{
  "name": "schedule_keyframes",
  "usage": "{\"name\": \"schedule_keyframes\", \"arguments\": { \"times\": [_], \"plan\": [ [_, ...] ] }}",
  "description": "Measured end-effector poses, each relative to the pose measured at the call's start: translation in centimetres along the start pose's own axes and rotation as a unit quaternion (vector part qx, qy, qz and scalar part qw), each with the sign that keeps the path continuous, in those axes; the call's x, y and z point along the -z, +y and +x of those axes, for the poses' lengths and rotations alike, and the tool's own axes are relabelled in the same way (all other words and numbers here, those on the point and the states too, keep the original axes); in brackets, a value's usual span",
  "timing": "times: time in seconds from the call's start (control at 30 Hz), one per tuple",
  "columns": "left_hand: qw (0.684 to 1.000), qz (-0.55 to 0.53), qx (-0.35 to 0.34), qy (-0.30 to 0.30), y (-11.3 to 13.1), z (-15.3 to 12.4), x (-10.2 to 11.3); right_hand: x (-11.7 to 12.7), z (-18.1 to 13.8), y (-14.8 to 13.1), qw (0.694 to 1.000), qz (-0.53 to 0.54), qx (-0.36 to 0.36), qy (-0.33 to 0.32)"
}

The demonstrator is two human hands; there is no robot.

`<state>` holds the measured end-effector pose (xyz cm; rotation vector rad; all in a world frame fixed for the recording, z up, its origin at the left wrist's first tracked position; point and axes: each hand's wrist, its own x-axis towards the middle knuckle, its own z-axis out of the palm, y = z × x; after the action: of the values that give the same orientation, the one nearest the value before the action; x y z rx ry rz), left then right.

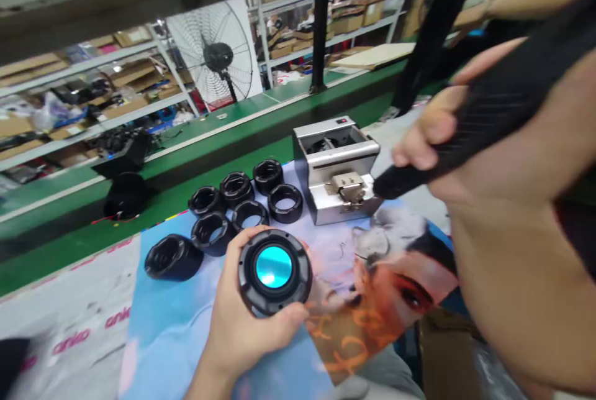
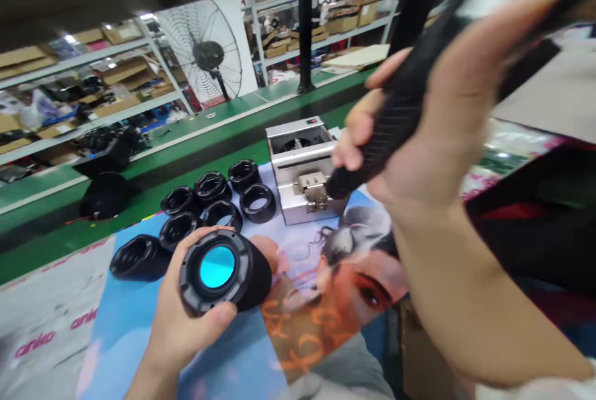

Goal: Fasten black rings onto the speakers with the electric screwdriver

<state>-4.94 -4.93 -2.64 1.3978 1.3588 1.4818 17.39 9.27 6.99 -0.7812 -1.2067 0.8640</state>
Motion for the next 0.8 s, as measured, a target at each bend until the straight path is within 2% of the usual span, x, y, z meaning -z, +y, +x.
{"name": "schedule_keyframes", "arguments": {
  "times": [0.1,0.23,0.43,0.7,0.8],
  "plan": [
    [0.997,-0.032,0.011,-0.075,0.6,2.0,-3.0,-1.0,0.8,0.8,0.992,0.122,0.005,-0.043],
    [0.991,-0.069,0.025,-0.114,1.1,3.4,-5.3,-1.7,1.4,2.4,0.986,0.135,0.019,-0.096],
    [0.99,-0.074,0.028,-0.116,1.1,3.4,-5.1,-2.1,1.4,3.0,0.99,0.098,0.011,-0.1],
    [0.991,-0.076,0.026,-0.11,1.2,3.4,-5.3,-1.7,1.5,4.1,0.987,0.112,-0.027,-0.112],
    [0.99,-0.083,0.03,-0.113,1.2,3.4,-5.3,-1.4,1.4,2.9,0.982,0.138,-0.002,-0.13]
  ]
}}
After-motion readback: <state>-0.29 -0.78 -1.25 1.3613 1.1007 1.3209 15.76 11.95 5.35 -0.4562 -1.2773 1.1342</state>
